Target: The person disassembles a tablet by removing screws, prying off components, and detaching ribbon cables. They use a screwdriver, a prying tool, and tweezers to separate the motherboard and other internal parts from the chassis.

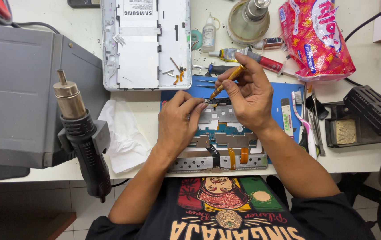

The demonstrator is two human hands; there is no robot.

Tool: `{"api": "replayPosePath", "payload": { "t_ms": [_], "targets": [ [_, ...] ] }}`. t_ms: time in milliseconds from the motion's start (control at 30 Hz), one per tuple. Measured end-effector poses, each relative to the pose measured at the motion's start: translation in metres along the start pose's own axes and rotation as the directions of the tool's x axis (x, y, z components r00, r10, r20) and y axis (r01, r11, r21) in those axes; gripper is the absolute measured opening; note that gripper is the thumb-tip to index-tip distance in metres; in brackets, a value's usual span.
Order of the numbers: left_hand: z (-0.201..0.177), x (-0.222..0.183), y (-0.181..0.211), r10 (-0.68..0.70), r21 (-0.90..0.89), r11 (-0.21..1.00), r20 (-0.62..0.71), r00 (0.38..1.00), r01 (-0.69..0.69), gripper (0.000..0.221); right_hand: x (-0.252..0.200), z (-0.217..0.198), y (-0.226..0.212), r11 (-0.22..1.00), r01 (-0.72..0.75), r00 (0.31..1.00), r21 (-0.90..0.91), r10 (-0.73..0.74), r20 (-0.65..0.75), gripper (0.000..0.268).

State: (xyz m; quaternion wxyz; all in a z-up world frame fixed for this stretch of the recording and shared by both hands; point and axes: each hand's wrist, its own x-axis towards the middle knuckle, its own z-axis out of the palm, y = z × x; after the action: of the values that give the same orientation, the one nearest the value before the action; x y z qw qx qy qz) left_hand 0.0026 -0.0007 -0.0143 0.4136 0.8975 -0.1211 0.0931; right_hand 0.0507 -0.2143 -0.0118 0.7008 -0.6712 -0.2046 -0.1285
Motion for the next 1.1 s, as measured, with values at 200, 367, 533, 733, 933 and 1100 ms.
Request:
{"api": "replayPosePath", "payload": {
  "t_ms": [200, 367, 533, 733, 933, 1100],
  "targets": [
    [-0.006, 0.0, 0.002, 0.024, 0.019, 1.0, 0.054, 0.998, -0.025, 0.026, -0.001, 0.005, -0.001, 1.0, -0.011, 1.0, -0.003, 0.011, 0.003, 0.054],
    [-0.014, -0.003, 0.004, -0.031, 0.004, 1.0, 0.106, 0.994, 0.031, 0.028, -0.004, 0.006, 0.001, 0.996, 0.038, 0.999, -0.085, -0.037, 0.019, 0.053],
    [-0.013, -0.002, 0.004, -0.037, 0.057, 0.998, 0.152, 0.988, 0.028, 0.031, -0.008, 0.01, 0.003, 0.973, 0.096, 0.994, -0.209, -0.085, 0.063, 0.051],
    [-0.008, -0.004, -0.001, -0.042, 0.12, 0.993, 0.17, 0.985, 0.022, 0.032, -0.007, 0.014, 0.007, 0.97, 0.121, 0.99, -0.213, -0.102, 0.098, 0.05],
    [-0.009, -0.004, -0.001, -0.03, 0.114, 0.993, 0.163, 0.986, 0.011, 0.033, -0.009, 0.014, 0.01, 0.963, 0.133, 0.988, -0.236, -0.11, 0.108, 0.049],
    [-0.008, -0.004, -0.003, -0.034, 0.108, 0.994, 0.168, 0.985, 0.016, 0.034, -0.009, 0.012, 0.011, 0.962, 0.148, 0.985, -0.231, -0.123, 0.117, 0.048]
  ]
}}
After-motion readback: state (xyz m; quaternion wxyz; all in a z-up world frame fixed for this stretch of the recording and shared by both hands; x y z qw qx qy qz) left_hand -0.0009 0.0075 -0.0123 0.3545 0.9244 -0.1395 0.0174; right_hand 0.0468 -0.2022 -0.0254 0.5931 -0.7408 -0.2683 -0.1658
